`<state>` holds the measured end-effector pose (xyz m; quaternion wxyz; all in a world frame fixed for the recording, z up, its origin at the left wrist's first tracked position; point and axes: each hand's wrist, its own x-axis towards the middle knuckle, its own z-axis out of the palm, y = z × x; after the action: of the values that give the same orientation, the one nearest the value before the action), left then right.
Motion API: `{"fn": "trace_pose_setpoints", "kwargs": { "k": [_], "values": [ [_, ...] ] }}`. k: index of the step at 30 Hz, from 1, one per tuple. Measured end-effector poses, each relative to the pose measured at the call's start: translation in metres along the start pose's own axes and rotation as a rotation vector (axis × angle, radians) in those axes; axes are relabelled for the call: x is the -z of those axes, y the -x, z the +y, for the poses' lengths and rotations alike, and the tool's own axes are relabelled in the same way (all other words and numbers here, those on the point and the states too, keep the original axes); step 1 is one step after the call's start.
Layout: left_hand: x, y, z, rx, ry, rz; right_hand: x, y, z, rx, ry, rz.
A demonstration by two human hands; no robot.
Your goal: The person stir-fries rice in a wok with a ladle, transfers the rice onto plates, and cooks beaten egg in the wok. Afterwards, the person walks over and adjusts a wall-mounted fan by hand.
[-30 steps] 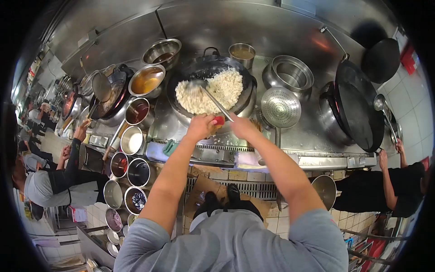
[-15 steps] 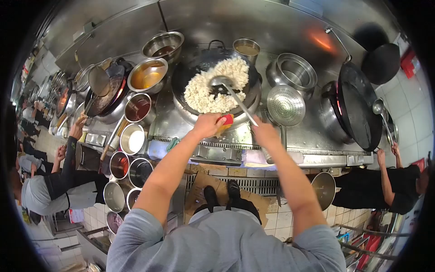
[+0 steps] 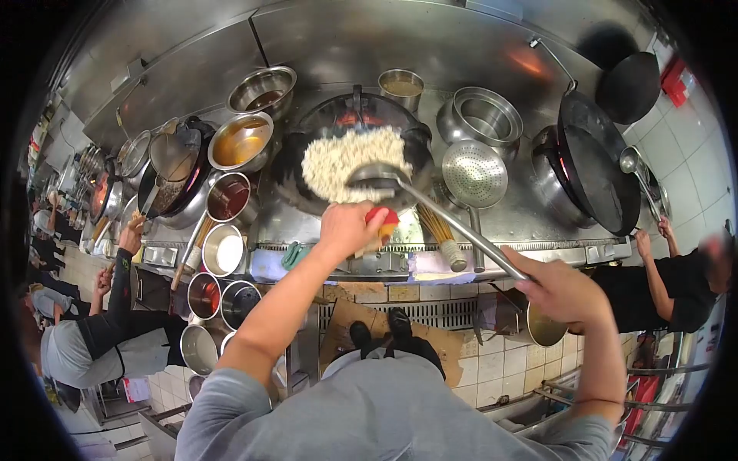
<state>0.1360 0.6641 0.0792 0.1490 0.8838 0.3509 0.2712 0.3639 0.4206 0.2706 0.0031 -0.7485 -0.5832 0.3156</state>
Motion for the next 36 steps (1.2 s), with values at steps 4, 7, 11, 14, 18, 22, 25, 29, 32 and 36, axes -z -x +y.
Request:
{"fn": "trace_pose_setpoints", "kwargs": {
  "k": [4, 7, 11, 14, 18, 22, 25, 29, 32, 36],
  "values": [
    [-0.005, -0.009, -0.005, -0.072, -0.034, -0.013, 0.001, -0.035, -0.019, -0.020, 0.055, -0.098],
    [-0.074, 0.018, -0.033, -0.085, -0.055, 0.063, -0.069, -0.126, 0.014, 0.210, 0.041, 0.130],
    [-0.090, 0.093, -0.025, -0.093, -0.020, -0.098, -0.111, -0.166, -0.014, 0.120, 0.015, 0.253],
    [-0.052, 0.052, -0.016, -0.100, -0.090, -0.015, -0.116, -0.151, -0.019, 0.131, 0.003, 0.298],
    [-0.059, 0.022, -0.044, -0.036, -0.047, -0.007, -0.068, -0.070, -0.018, 0.122, -0.038, 0.126],
    [-0.002, 0.015, -0.013, -0.098, -0.028, -0.058, -0.025, -0.033, -0.023, 0.105, 0.132, -0.013],
    [-0.015, -0.010, -0.021, -0.151, -0.046, 0.020, -0.041, -0.083, -0.031, 0.035, 0.086, 0.012],
    [-0.089, 0.057, -0.037, -0.056, -0.076, -0.031, -0.113, -0.162, -0.016, 0.163, 0.046, 0.293],
    [-0.069, 0.069, -0.030, -0.296, 0.036, 0.202, -0.116, -0.137, -0.034, 0.047, 0.006, 0.283],
    [-0.046, 0.005, -0.049, -0.115, -0.061, -0.044, -0.099, -0.080, -0.021, 0.020, -0.184, 0.263]
  ]
}}
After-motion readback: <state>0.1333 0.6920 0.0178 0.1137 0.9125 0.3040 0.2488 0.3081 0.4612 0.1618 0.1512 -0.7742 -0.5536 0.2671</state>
